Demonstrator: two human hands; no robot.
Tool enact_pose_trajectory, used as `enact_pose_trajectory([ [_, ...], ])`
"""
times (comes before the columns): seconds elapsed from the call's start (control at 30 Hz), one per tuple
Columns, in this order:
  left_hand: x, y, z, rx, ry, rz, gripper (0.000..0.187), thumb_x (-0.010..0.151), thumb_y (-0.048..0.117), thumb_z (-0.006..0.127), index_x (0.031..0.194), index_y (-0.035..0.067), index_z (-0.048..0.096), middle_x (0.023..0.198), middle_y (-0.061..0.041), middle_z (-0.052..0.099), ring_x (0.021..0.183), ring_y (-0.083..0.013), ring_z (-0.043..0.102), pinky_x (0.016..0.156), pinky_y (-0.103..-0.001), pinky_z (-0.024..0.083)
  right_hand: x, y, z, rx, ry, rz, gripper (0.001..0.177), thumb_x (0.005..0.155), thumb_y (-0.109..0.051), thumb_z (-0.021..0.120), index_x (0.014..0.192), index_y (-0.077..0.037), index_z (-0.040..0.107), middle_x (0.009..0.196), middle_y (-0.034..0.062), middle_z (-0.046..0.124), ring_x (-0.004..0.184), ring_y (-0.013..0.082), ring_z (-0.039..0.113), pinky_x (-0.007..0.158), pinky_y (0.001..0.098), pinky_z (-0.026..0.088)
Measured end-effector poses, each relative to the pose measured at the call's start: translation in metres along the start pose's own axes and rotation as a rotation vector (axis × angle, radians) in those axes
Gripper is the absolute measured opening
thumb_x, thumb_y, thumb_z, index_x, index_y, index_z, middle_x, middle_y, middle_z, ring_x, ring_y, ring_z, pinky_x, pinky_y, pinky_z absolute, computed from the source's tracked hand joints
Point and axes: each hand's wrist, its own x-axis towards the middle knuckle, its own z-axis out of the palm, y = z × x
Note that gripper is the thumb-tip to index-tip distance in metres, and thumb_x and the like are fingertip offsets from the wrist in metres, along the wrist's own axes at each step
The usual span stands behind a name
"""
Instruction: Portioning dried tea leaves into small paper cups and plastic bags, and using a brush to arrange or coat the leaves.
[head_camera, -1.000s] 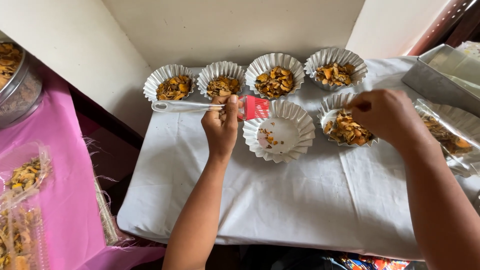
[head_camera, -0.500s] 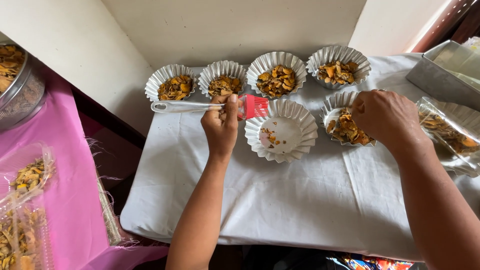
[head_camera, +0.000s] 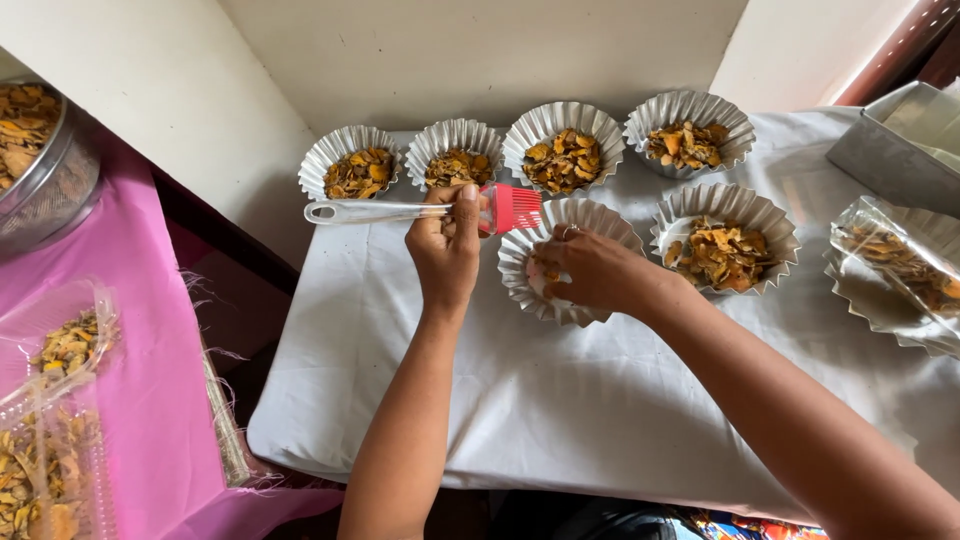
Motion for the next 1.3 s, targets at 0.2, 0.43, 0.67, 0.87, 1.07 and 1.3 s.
enact_pose_trajectory([
  [0.2, 0.001, 0.001, -0.001, -0.005, 0.010, -0.002, 0.021, 0.103, 0.026, 0.064, 0.093, 0.010, 0.072, 0.080, -0.011, 0.076, 0.072, -0.0185, 0.075, 0.056, -0.031, 0.065, 0.037, 0.049, 0.049, -0.177, 0.138, -0.101, 0.020, 0.098, -0.016, 0.063, 0.108, -0.008, 0.078, 0.099, 0.0141, 0.074, 0.089, 0.0291, 0.077, 0.077, 0.0357, 0.063],
  [0.43, -0.001, 0.006, 0.002, -0.032, -0.003, -0.038, 0.021, 0.102, 0.026, 0.065, 0.092, 0.009, 0.072, 0.080, -0.012, 0.076, 0.072, -0.0163, 0.074, 0.057, -0.031, 0.065, 0.028, 0.062, 0.041, 0.035, 0.292, -0.059, 0.009, 0.085, -0.013, 0.076, 0.093, -0.010, 0.079, 0.077, 0.0128, 0.074, 0.071, 0.0293, 0.076, 0.069, 0.0387, 0.062],
  [0.67, -0.012, 0.009, 0.012, -0.183, -0.126, -0.089, 0.023, 0.102, 0.027, 0.066, 0.091, 0.008, 0.072, 0.080, -0.010, 0.076, 0.066, -0.0109, 0.071, 0.058, -0.027, 0.062, 0.010, 0.070, 0.017, 1.515, 0.552, 0.072, 0.007, 0.090, 0.007, 0.068, 0.097, 0.007, 0.070, 0.088, 0.0169, 0.072, 0.075, 0.0196, 0.074, 0.075, 0.0321, 0.067],
  [0.87, -0.004, 0.010, 0.001, -0.150, -0.101, -0.080, 0.026, 0.101, 0.030, 0.063, 0.095, 0.006, 0.070, 0.083, -0.011, 0.077, 0.064, -0.0141, 0.072, 0.057, -0.026, 0.059, -0.055, 0.058, -0.047, 0.945, 0.573, 0.244, 0.015, 0.092, -0.003, 0.073, 0.106, 0.002, 0.072, 0.094, 0.0164, 0.073, 0.082, 0.0208, 0.073, 0.078, 0.0315, 0.063],
  [1.07, 0.000, 0.012, -0.002, -0.139, -0.055, -0.124, 0.031, 0.101, 0.035, 0.060, 0.098, 0.005, 0.068, 0.086, -0.007, 0.076, 0.055, -0.0130, 0.067, 0.052, -0.024, 0.056, -0.111, 0.082, -0.055, 0.138, 0.509, 0.579, 0.017, 0.095, -0.019, 0.068, 0.101, -0.007, 0.078, 0.089, 0.0089, 0.076, 0.079, 0.0236, 0.068, 0.075, 0.0381, 0.054],
  [1.3, 0.005, 0.006, -0.014, -0.010, 0.097, -0.001, 0.036, 0.104, 0.044, 0.053, 0.115, 0.011, 0.063, 0.096, -0.005, 0.071, 0.067, -0.0145, 0.070, 0.067, -0.028, 0.057, -0.123, 0.083, -0.034, 0.177, 0.628, 0.535, 0.025, 0.097, -0.014, 0.060, 0.111, -0.009, 0.080, 0.094, 0.0064, 0.078, 0.082, 0.0239, 0.068, 0.075, 0.0380, 0.052],
])
